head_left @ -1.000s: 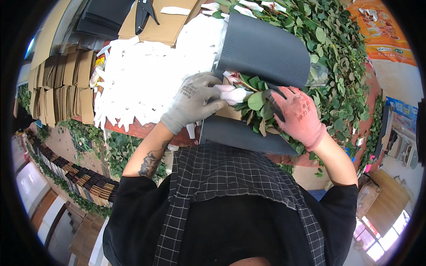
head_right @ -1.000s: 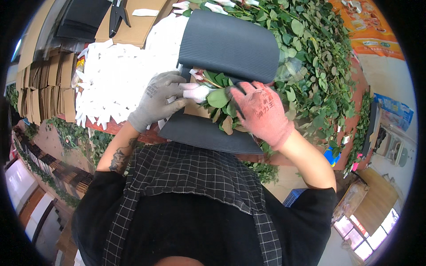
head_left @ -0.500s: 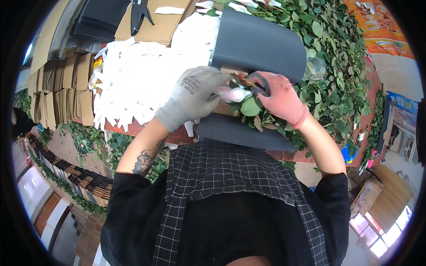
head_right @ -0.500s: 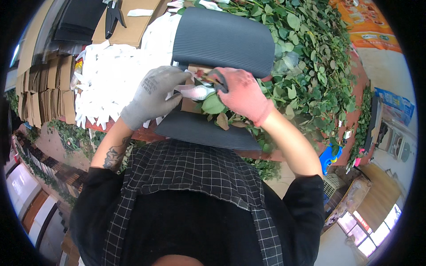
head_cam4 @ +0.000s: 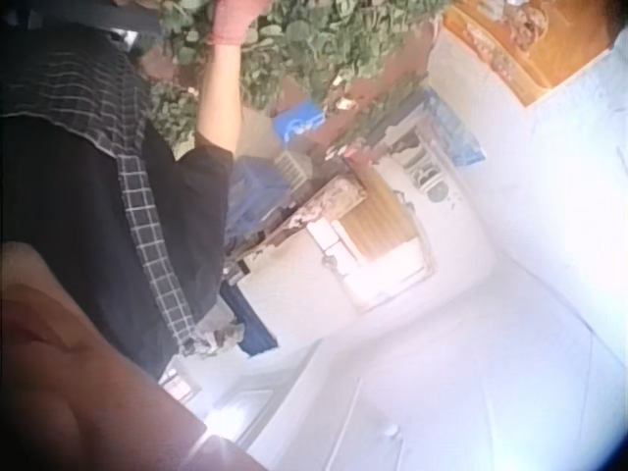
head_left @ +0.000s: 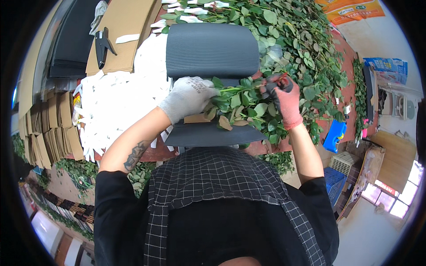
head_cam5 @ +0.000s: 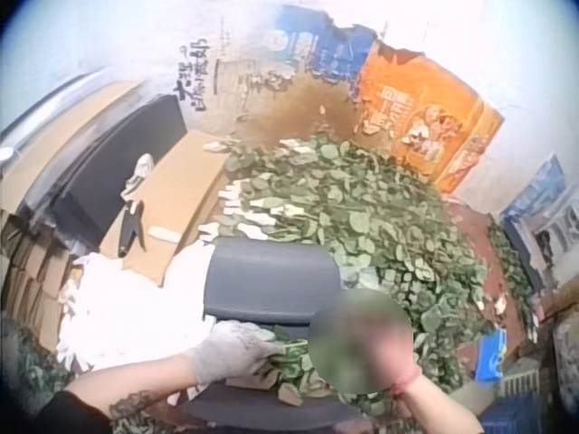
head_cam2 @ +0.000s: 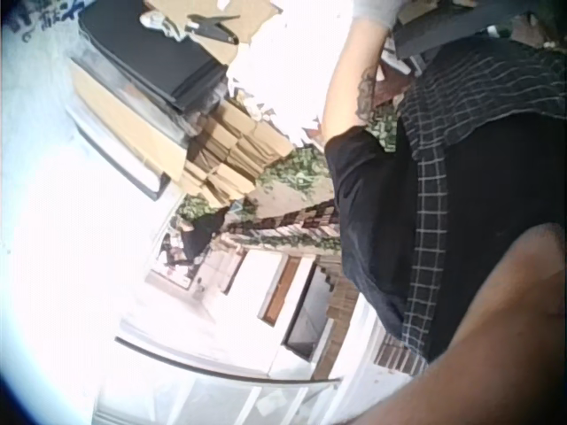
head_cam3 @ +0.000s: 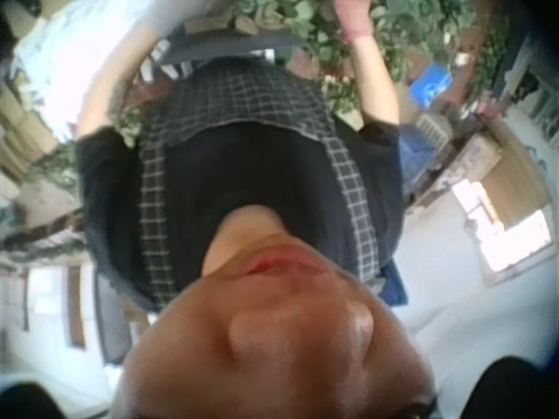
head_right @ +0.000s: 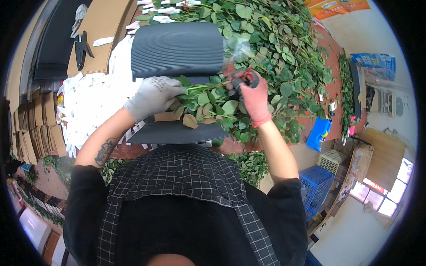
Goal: The person places bundles of roses into protective sleeves and black packaging foam, using a mechanical device on a table to secure the wrap.
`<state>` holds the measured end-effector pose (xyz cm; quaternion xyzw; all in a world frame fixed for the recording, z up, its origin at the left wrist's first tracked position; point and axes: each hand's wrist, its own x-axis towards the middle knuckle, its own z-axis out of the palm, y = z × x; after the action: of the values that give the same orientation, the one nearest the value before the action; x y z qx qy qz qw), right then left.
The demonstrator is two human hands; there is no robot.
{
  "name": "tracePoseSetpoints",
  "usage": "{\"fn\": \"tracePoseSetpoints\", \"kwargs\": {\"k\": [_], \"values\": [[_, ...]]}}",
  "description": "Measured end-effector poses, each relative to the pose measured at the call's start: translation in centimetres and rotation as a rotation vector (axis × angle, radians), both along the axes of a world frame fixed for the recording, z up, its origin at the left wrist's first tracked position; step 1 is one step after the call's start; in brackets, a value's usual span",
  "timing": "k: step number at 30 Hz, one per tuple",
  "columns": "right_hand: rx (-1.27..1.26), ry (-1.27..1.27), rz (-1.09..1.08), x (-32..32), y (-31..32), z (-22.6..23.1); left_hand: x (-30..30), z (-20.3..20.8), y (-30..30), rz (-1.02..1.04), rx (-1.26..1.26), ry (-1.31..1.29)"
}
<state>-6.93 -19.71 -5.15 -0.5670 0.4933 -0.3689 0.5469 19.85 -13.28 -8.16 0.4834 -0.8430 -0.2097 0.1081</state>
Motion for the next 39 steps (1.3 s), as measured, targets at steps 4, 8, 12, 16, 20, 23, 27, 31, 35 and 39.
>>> {"fn": "tracePoseSetpoints", "kwargs": {"k": [4, 8, 12, 16, 20, 23, 27, 31, 35, 39], "values": [[0.087, 0.073, -0.105, -2.6, -0.8, -1.1, 0.0, -0.6, 0.2, 0.025, -0.074, 0.060], [-0.238, 0.123, -0.338, -6.6, -2.7, 1.6, 0.6, -0.7, 0.2, 0.023, 0.012, 0.019], [-0.827, 1.112, -0.377, -9.9, -4.0, 7.1, 2.9, -0.8, 1.5, 0.002, 0.030, 0.412], [-0.350, 0.592, 0.260, -1.4, 2.3, 9.3, 4.9, 0.4, 2.6, 0.448, 0.590, 0.702], [-0.639, 0.768, 0.913, 5.9, 3.1, 4.7, 6.0, -3.1, 3.5, 0.424, 0.302, 0.505], [-0.617, 0.813, 0.946, 9.1, 1.7, 0.6, 5.4, -2.9, 3.7, 0.497, 0.438, 0.651], [-0.745, 0.746, 0.782, 9.4, 0.9, -1.2, 5.1, -2.0, 6.1, 0.554, 0.467, 0.627], [-0.616, 0.970, 0.984, 9.8, 2.8, 0.0, 4.8, -3.5, 7.1, 0.584, 0.299, 0.533], [-0.631, 1.047, 1.148, 9.6, 3.7, 0.6, 4.8, -2.8, 6.0, 0.702, 0.324, 0.581], [-0.545, 0.945, 0.937, 9.3, 2.2, -0.6, 4.2, -1.7, 6.3, 0.661, 0.348, 0.460]]}}
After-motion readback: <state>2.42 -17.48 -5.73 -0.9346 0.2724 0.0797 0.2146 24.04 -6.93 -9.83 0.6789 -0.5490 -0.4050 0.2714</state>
